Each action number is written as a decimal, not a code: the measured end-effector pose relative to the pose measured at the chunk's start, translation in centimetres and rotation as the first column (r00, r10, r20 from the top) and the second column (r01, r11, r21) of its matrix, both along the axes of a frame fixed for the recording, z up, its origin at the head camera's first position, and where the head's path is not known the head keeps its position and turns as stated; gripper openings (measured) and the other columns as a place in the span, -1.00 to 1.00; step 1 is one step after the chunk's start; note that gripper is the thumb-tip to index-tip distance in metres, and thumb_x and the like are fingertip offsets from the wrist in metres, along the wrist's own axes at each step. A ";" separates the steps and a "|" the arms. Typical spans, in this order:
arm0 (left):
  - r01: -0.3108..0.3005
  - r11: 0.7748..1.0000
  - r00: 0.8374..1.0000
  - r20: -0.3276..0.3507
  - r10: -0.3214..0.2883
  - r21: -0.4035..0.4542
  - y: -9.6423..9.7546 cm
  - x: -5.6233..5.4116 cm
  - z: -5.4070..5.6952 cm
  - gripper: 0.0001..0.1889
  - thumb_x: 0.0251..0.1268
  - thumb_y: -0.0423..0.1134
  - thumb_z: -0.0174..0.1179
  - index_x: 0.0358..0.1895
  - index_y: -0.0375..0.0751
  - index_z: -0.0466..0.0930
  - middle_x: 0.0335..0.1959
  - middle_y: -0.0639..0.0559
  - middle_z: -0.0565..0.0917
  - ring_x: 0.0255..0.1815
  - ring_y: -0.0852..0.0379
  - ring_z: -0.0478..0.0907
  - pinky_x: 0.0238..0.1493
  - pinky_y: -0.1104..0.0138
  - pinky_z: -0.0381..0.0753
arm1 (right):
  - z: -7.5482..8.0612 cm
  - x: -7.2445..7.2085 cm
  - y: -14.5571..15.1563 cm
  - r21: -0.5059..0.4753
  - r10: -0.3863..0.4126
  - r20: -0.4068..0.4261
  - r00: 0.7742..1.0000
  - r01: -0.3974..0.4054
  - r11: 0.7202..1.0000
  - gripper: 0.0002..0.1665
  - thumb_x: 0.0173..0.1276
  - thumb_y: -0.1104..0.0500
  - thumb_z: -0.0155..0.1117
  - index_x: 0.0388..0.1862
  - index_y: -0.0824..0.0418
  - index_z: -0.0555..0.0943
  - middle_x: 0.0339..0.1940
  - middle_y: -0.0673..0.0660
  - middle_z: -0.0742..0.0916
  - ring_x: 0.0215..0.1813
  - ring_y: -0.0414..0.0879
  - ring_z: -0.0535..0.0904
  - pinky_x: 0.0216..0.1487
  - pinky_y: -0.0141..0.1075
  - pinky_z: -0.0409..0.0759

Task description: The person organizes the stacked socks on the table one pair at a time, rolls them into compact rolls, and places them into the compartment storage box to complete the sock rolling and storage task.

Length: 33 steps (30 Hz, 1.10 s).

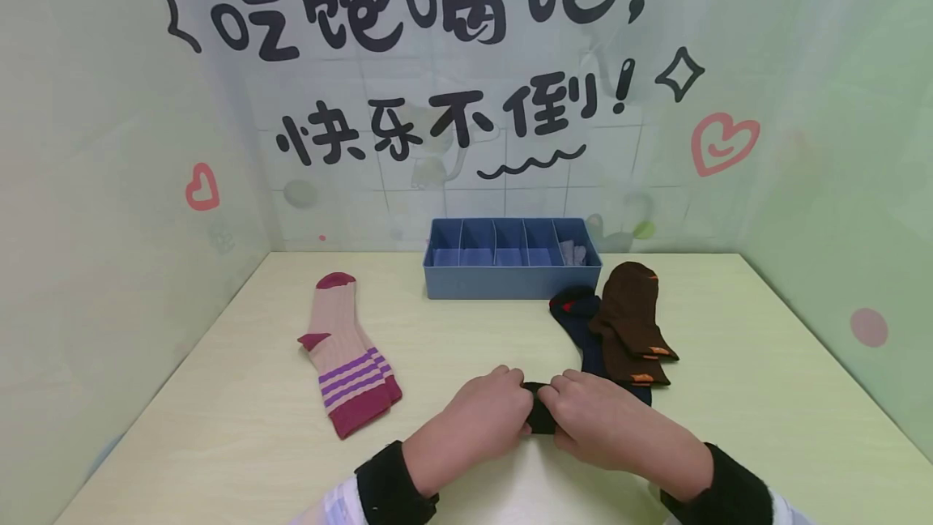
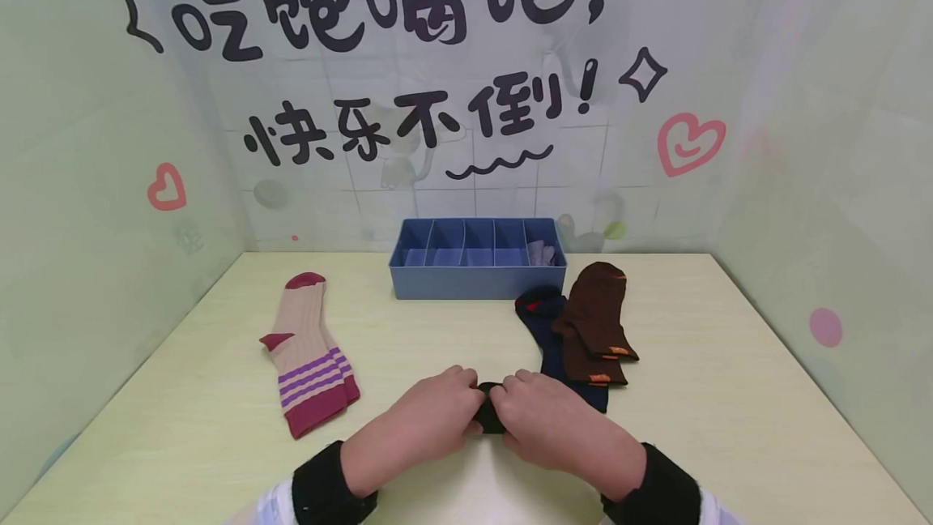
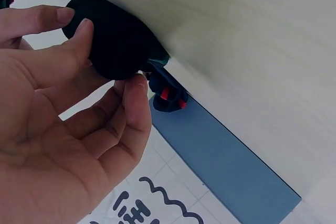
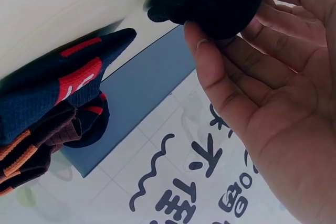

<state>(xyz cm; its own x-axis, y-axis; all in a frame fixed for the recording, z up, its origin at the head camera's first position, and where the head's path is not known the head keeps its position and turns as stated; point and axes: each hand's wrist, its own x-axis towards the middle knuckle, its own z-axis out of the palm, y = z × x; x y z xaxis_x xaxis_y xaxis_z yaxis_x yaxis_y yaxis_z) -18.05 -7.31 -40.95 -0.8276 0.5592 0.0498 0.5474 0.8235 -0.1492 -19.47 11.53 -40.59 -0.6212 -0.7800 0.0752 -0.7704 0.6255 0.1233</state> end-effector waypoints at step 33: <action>0.038 0.998 0.999 0.032 -0.037 -0.052 0.3 0.1 0.1 -0.84 0.32 -0.18 0.42 -0.08 -0.03 0.79 -0.32 0.09 0.66 -0.34 0.18 0.52 -0.39 0.37 0.55 | 0.0 -3.1 1.7 -0.243 0.068 0.559 0.827 0.085 0.966 -0.89 0.36 0.22 0.35 -0.34 0.00 0.64 -0.55 -0.21 0.52 -0.48 -0.38 0.37 -0.38 -0.45 0.37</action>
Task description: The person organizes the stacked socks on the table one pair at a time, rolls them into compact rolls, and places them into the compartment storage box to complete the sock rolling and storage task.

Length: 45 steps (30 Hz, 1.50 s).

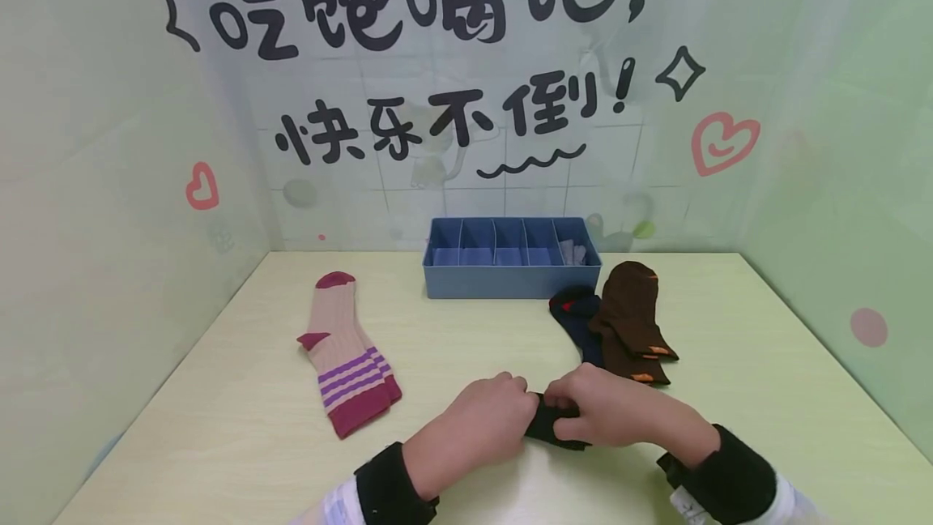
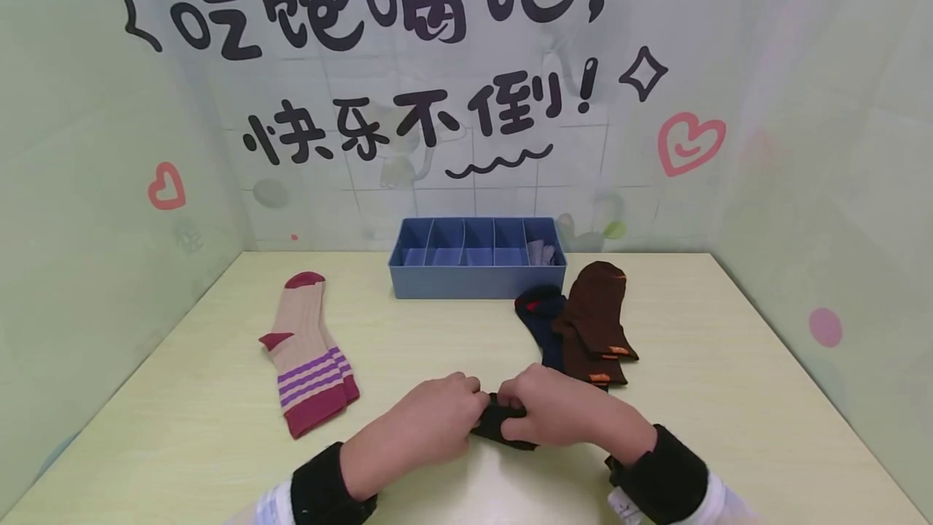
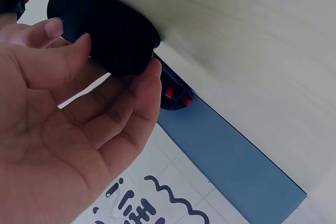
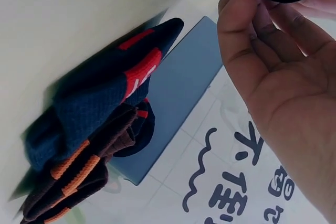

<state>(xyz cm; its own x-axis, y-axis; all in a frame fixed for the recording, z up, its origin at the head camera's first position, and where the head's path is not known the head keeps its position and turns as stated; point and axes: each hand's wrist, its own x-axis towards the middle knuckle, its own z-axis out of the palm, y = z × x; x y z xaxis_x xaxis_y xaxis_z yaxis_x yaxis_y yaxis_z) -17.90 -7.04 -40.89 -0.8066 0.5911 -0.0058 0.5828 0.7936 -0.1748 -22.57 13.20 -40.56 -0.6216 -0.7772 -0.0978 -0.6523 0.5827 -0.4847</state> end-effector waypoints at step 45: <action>-0.081 0.976 0.910 0.415 -0.011 0.202 -0.4 -0.9 0.5 -0.60 0.38 -0.25 0.38 0.23 -0.13 0.55 0.06 0.05 0.58 -0.13 0.24 0.52 0.02 0.42 0.62 | 0.2 0.3 0.8 -0.083 0.083 0.060 0.995 -0.078 0.994 -0.84 0.28 0.22 0.52 -0.22 0.06 0.70 0.00 -0.08 0.62 0.02 -0.26 0.56 0.07 -0.32 0.65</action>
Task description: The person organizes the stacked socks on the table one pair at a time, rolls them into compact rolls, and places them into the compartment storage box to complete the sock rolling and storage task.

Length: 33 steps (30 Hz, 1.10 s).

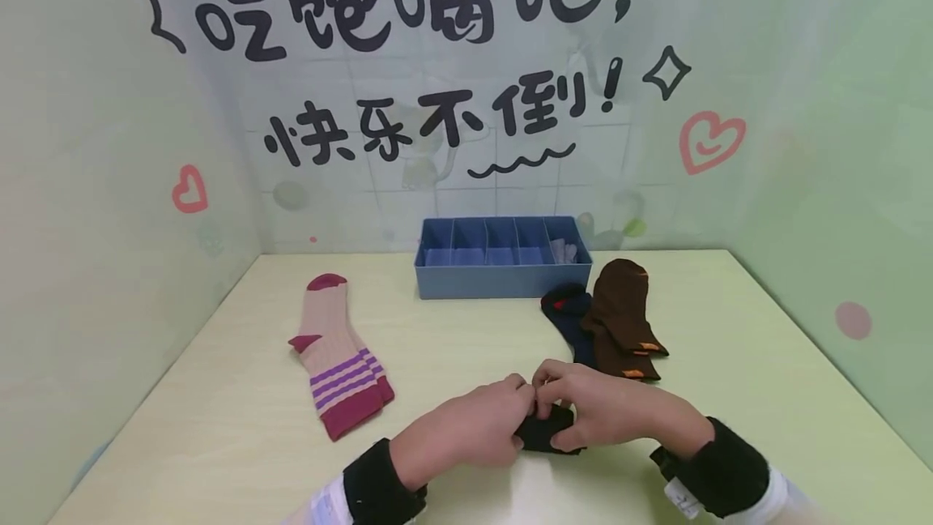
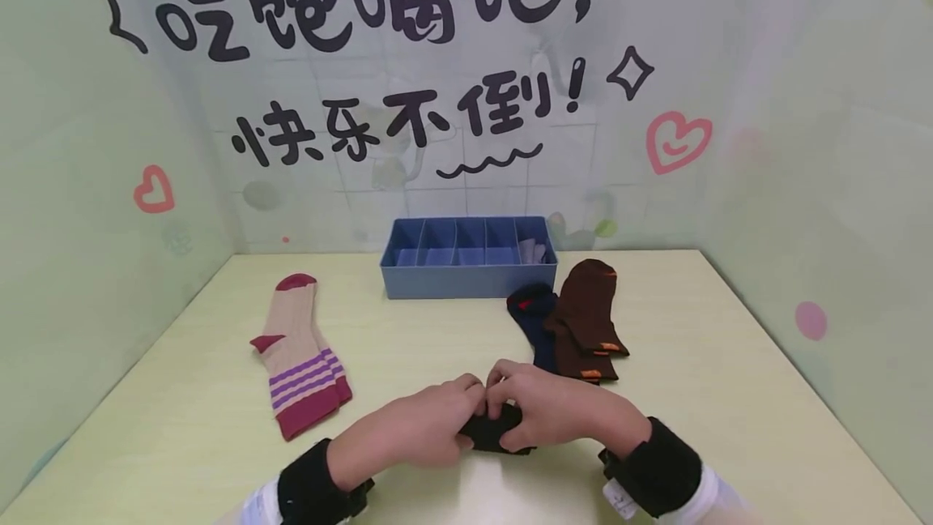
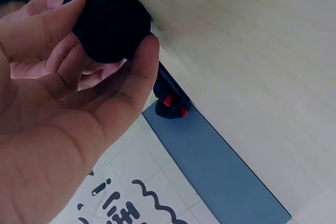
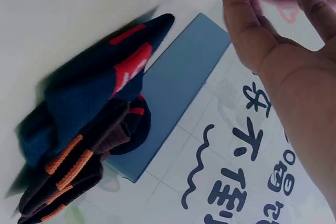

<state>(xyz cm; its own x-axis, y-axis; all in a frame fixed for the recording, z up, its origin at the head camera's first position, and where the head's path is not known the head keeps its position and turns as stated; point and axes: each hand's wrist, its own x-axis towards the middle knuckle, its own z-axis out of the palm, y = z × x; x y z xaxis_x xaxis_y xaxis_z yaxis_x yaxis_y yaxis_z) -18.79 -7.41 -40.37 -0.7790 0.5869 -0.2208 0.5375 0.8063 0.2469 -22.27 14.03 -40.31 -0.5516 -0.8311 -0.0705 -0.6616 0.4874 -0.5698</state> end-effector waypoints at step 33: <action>-0.396 0.910 0.913 -0.152 0.377 -0.121 -3.4 -1.5 0.9 -0.37 0.42 0.11 0.36 0.39 -0.19 0.52 0.44 -0.19 0.52 0.33 -0.24 0.51 0.28 -0.27 0.59 | 8.3 -12.5 -1.5 -0.207 -0.698 -0.029 0.715 0.679 0.704 -0.65 0.61 0.09 0.22 0.22 0.25 0.61 0.33 0.35 0.61 -0.10 0.22 0.70 -0.11 -0.14 0.70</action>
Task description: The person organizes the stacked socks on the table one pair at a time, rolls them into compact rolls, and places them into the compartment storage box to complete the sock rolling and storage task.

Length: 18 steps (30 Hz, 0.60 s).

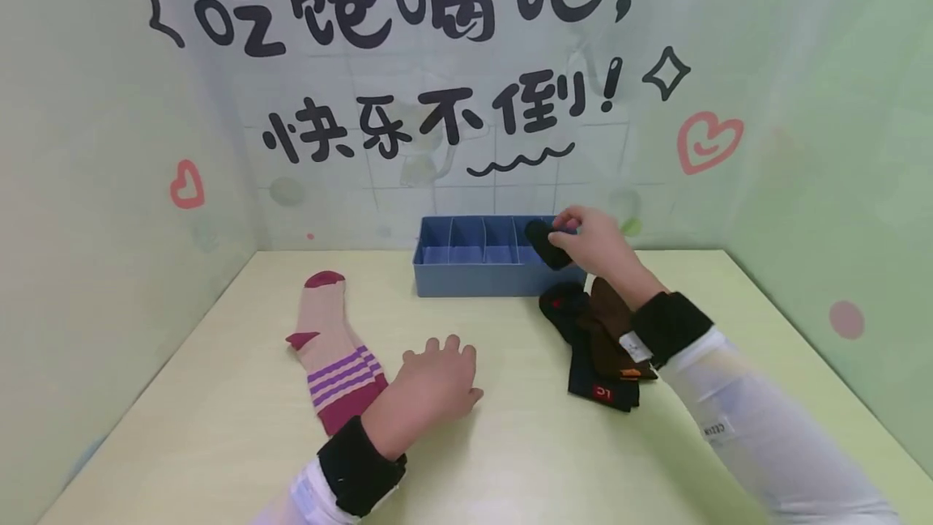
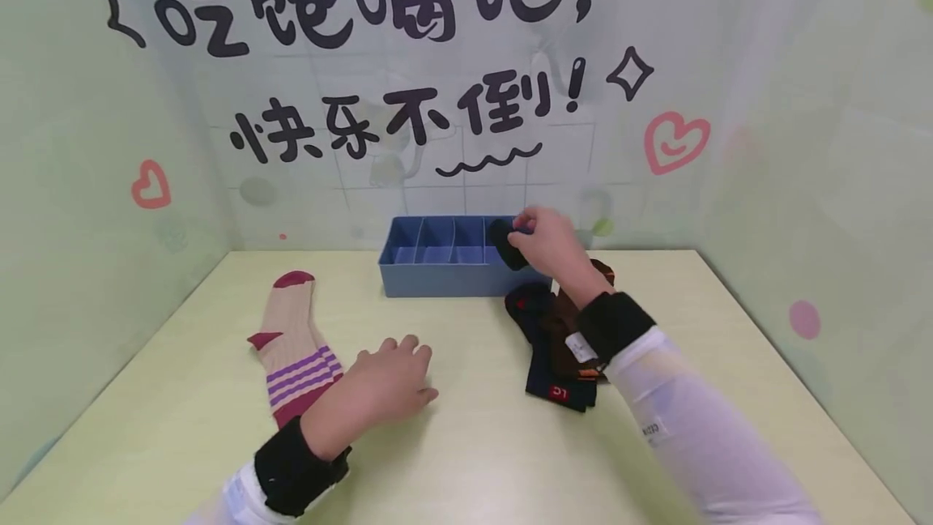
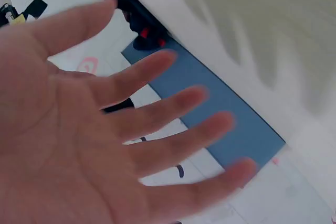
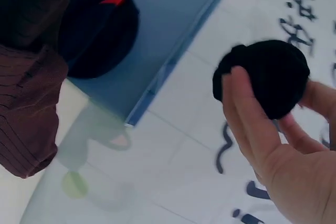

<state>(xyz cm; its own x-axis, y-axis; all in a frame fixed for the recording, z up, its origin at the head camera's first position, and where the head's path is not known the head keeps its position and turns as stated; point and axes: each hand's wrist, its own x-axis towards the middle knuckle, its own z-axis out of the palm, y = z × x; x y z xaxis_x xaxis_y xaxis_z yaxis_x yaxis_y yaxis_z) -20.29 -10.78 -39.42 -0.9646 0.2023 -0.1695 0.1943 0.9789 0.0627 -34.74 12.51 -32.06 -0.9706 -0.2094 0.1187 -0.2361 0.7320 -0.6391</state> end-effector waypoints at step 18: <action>-0.077 0.996 0.976 0.203 0.084 -0.041 -1.7 -0.4 1.0 -0.50 0.45 0.10 0.33 0.21 -0.21 0.63 0.10 -0.16 0.69 0.12 -0.19 0.58 0.27 -0.32 0.55 | -4.8 -5.8 -5.4 0.334 -0.042 -0.100 0.994 0.074 0.940 -0.54 0.80 0.09 -0.16 0.33 0.44 0.44 0.35 0.56 0.44 -0.06 0.30 0.69 0.01 0.03 0.67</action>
